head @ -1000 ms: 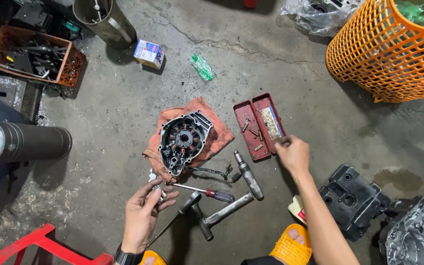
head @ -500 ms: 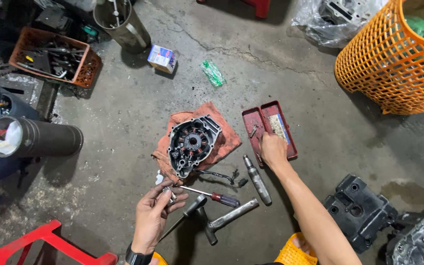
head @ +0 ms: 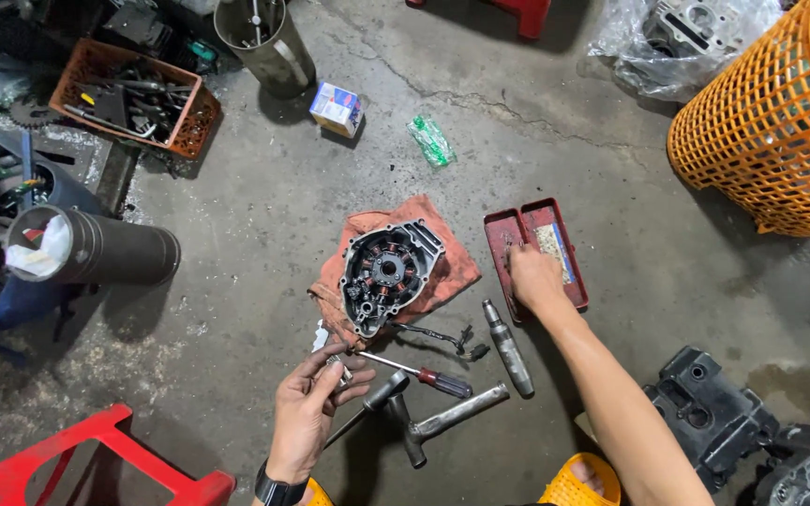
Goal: The person picks small metal engine components from a parts shelf, then kneels on the workshop floor examining and arranging them next to a stator cover and a red parts tray. They place the components into a plastic bag, carry the bag to a metal workbench, and use a manual arbor press on the parts.
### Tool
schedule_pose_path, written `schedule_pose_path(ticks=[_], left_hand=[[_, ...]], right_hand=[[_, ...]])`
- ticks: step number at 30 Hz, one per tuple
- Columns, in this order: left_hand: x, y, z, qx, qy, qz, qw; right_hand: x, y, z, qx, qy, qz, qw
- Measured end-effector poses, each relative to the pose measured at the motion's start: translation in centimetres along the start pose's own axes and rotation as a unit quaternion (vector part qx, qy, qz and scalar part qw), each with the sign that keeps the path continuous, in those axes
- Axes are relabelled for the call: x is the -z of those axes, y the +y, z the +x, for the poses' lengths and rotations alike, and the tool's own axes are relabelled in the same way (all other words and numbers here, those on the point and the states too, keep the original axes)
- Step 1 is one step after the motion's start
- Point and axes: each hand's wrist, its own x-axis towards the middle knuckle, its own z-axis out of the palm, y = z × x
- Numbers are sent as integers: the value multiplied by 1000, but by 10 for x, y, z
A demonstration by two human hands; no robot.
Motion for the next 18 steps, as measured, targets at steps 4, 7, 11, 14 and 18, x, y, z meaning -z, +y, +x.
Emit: schedule_pose_path(ticks=[4,7,11,14,18], left_hand=[[3,-1,-1,1,1,-1,1000],[2,-5,1,5,-10,-3,1000],[5,-8,8,5,-31,-7,999],[10,1,3,1,-24,6,1000],[20,-1,5,-9,-11,8,1000]], right_hand=[[31,27,-12,-145,50,290,945],[37,60,-39,-203,71,554,804],[44,63,-70,-156,65,669,723],[19,62,-78,-190,22,692,696],[23,38,-86,-215,-15,743,634]])
